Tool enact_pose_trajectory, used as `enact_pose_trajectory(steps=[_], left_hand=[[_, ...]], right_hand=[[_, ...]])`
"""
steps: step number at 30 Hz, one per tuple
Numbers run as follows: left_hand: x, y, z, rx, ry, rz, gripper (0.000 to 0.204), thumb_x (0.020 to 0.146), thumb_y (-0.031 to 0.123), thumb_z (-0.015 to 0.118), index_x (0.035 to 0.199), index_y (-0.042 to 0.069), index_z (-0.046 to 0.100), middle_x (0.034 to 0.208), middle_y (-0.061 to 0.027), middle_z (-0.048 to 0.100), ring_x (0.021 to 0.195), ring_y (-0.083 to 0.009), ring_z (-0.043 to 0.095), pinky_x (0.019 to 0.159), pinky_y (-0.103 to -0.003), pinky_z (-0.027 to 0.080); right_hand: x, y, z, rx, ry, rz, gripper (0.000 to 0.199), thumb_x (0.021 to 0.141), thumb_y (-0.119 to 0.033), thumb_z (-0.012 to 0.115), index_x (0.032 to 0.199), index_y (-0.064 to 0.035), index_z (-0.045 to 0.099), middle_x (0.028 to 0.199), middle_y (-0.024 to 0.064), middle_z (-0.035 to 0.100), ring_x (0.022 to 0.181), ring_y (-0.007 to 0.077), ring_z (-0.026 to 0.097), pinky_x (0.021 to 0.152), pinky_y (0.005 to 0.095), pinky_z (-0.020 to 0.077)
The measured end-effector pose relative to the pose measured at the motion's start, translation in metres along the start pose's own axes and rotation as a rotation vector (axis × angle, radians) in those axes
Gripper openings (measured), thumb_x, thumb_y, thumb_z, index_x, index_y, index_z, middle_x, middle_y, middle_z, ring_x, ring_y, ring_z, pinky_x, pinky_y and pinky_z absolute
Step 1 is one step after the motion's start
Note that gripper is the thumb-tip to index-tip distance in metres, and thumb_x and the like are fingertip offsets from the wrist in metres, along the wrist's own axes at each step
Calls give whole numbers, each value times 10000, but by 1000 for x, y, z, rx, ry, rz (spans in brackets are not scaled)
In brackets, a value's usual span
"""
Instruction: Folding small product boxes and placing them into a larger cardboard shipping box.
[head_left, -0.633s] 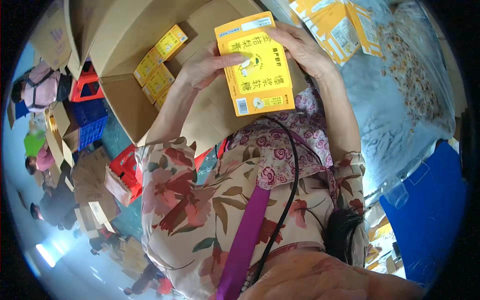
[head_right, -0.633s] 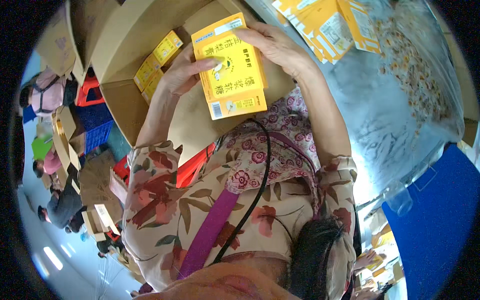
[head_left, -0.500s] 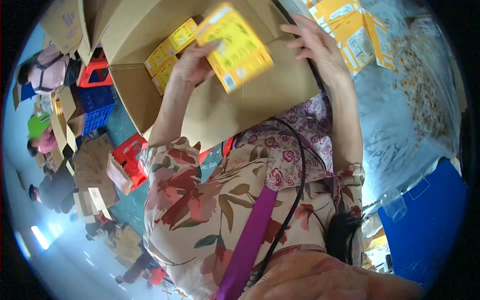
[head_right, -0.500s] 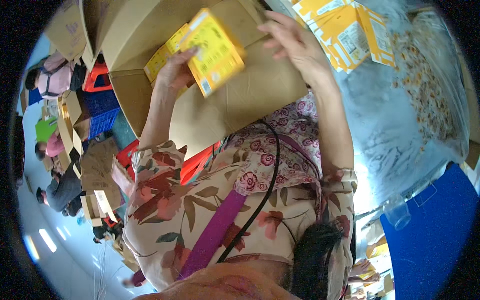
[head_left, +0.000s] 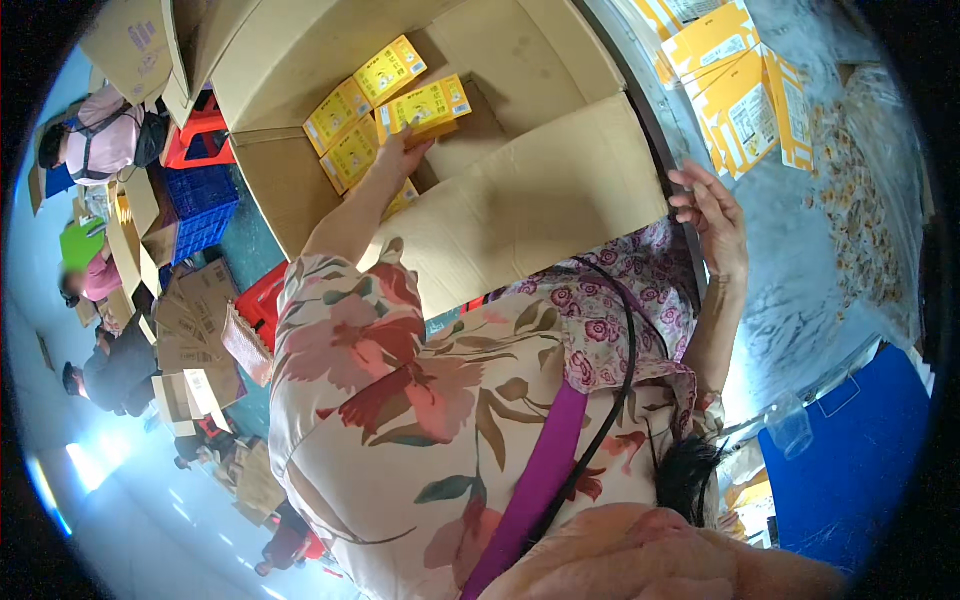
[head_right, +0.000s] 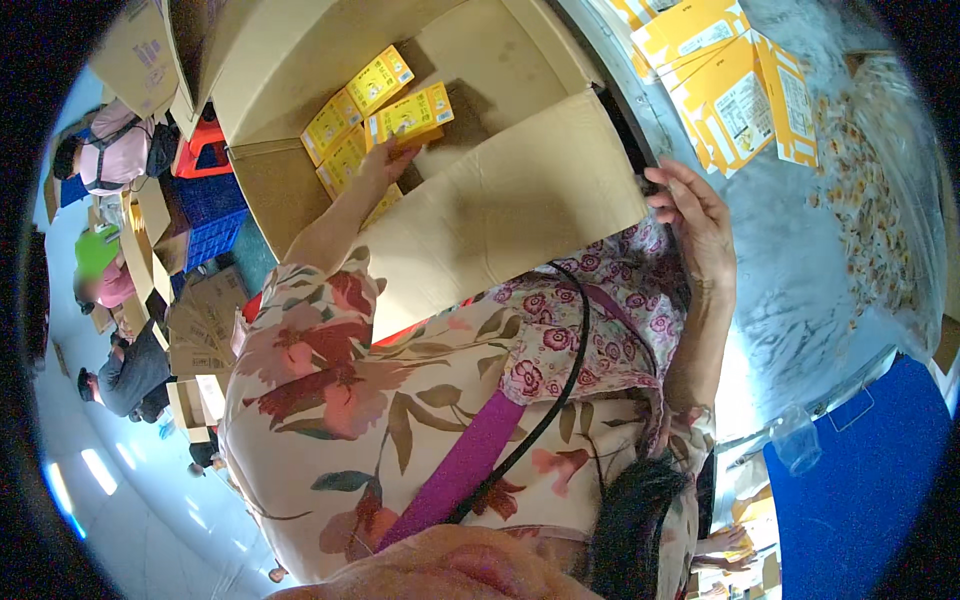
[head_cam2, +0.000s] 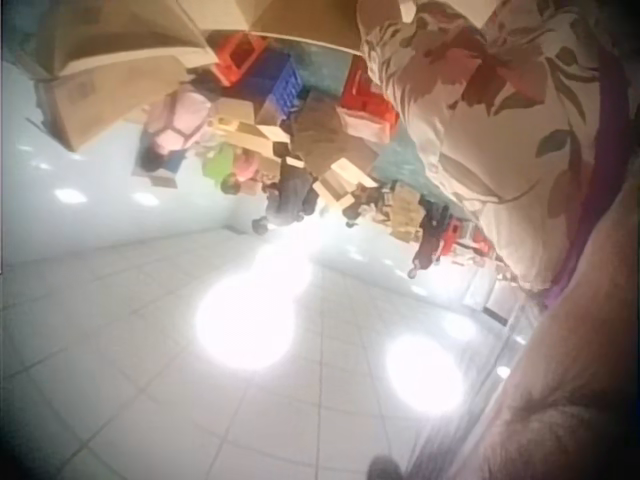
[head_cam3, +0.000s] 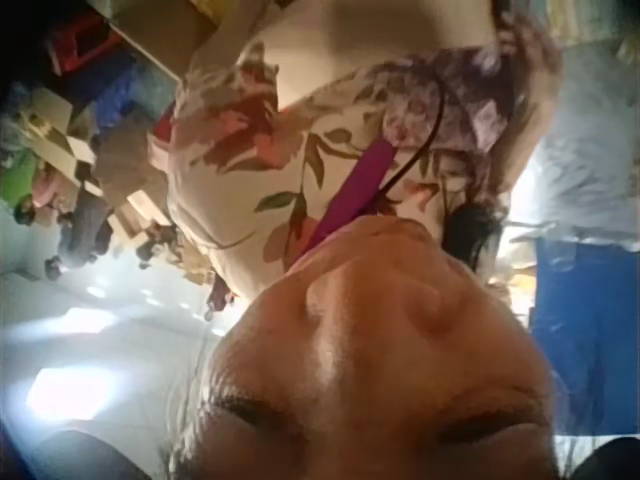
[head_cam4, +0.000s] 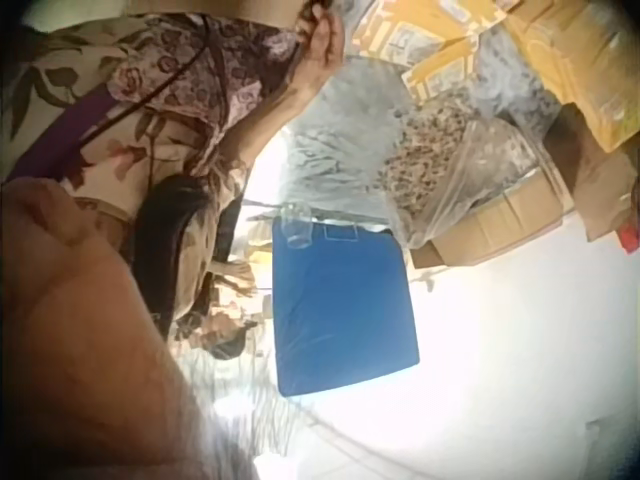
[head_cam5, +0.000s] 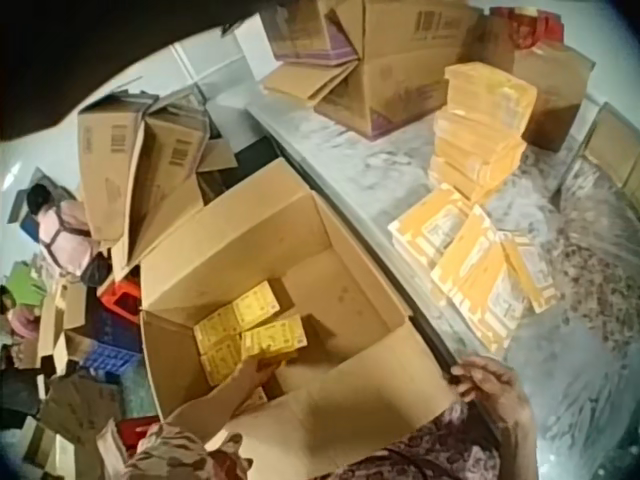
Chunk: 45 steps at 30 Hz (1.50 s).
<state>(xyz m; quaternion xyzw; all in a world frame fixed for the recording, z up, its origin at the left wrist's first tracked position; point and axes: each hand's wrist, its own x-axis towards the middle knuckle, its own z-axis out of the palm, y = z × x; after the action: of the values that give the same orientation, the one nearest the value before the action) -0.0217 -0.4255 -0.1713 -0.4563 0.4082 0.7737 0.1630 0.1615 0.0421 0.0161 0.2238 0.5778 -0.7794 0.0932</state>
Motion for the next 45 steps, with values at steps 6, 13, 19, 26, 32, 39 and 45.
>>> enact_pose_trajectory(steps=[6,13,19,26,32,39,45], left_hand=[[25,-28,7,-88,142,141,357,982,101,440,1332,102,371,1344,-153,458,1219,-380,464,1002,-591,417],[29,-9,-11,-252,125,15,424,951,-22,360,1355,99,311,1324,-157,474,1166,-437,500,954,-621,454],[4,-23,10,128,182,-16,435,923,-26,369,1341,90,335,1248,-176,523,1079,-436,557,871,-575,528],[-44,-34,80,1992,-319,992,532,795,15,565,1301,96,424,1312,-152,432,1181,-414,444,914,-502,466],[23,8,12,2200,-379,1309,606,758,-15,544,1342,130,468,1456,-164,364,1331,-296,376,1104,-466,279],[-112,-15,212,1377,-344,1259,292,836,79,647,1125,36,629,1015,-131,611,814,-228,586,756,-350,501],[-224,-58,341,1248,-913,1346,345,836,110,657,1160,17,584,1017,-155,612,859,-239,611,745,-342,506]], right_hand=[[-2,25,-13,68,3,9,383,957,-178,546,1283,22,519,1150,119,643,866,112,623,726,219,482],[4,25,-7,75,-52,-12,394,960,-185,546,1291,24,509,1159,135,636,884,138,634,737,226,493],[5,33,-6,108,-66,-9,385,966,-176,533,1291,28,506,1167,150,629,888,151,641,738,239,504],[1,32,-1,132,-12,-14,380,955,-173,551,1278,26,521,1150,145,633,873,143,632,746,243,500],[-30,-60,32,39,-191,-451,301,929,-131,568,1187,22,593,851,57,631,683,108,530,651,234,446],[-148,-167,11,468,-920,-1244,276,967,-176,484,1054,35,639,823,196,672,664,241,629,526,340,505],[-182,-170,42,469,-1275,-1081,331,969,-99,367,986,147,589,802,293,607,626,327,613,479,337,449]])
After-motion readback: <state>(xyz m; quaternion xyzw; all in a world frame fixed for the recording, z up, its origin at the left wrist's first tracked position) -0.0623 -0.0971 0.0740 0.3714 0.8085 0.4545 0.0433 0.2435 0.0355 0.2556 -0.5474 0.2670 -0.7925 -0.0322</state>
